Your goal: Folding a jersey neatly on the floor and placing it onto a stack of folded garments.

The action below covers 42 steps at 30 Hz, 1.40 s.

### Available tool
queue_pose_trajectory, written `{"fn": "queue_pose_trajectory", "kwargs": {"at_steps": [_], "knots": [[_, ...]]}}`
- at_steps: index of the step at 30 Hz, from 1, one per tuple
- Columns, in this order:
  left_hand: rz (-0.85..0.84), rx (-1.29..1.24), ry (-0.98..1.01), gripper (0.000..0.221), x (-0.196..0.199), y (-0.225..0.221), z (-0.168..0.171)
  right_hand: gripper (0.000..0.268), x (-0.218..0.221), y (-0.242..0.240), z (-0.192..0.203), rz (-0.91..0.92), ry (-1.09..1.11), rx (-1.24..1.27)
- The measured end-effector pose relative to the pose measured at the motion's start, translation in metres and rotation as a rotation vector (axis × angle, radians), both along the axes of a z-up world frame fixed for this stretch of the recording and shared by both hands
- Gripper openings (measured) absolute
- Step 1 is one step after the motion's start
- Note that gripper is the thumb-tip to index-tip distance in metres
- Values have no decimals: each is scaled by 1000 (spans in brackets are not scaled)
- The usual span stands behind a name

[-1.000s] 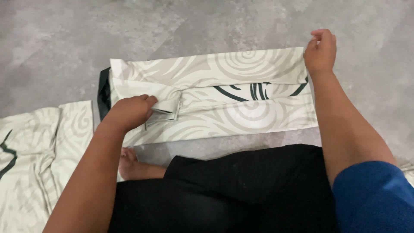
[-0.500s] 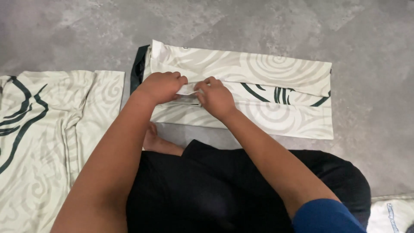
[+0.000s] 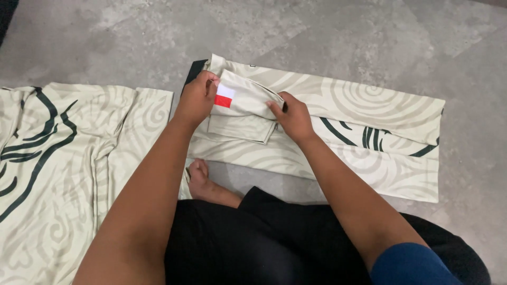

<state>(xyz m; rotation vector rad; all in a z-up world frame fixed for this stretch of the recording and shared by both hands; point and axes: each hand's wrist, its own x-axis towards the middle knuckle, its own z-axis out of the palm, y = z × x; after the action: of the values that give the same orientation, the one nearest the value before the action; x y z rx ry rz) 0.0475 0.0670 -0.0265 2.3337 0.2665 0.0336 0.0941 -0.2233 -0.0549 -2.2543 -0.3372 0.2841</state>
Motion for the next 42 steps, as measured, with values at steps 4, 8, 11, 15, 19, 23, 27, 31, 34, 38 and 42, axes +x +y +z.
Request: {"fn": "queue_pose_trajectory", "kwargs": {"at_steps": [4, 8, 11, 15, 19, 23, 27, 31, 34, 38, 42], "knots": [[26, -109, 109, 50, 2, -10, -2, 33, 8, 3, -4, -32, 10, -32], [-36, 78, -110, 11, 20, -5, -33, 43, 6, 4, 12, -32, -67, -113], [-39, 347, -245, 13, 17, -13, -32, 37, 11, -4, 0, -21, -306, -214], [-249, 567, -67, 47, 18, -29, -17, 32, 37, -34, 3, 13, -289, -418], [-233, 584, 182, 67, 19, -40, -11, 44, 38, -48, 22, 52, -83, -435], [-222, 598, 287, 73, 27, -38, -11, 53, 43, -47, 15, 59, -64, -513], [-193, 604, 323, 77, 35, -39, -16, 58, 45, -48, 10, 59, -64, -569], [-203, 593, 353, 80, 40, -40, -15, 61, 48, -46, 17, 56, -51, -576], [-227, 621, 309, 79, 44, -38, -18, 62, 54, -47, 13, 67, -61, -587], [-214, 614, 326, 80, 58, -39, -29, 74, 63, -48, 15, 55, -29, -612], [-185, 659, 327, 84, 71, -40, -30, 86, 74, -44, 29, 31, -1, -649]]}}
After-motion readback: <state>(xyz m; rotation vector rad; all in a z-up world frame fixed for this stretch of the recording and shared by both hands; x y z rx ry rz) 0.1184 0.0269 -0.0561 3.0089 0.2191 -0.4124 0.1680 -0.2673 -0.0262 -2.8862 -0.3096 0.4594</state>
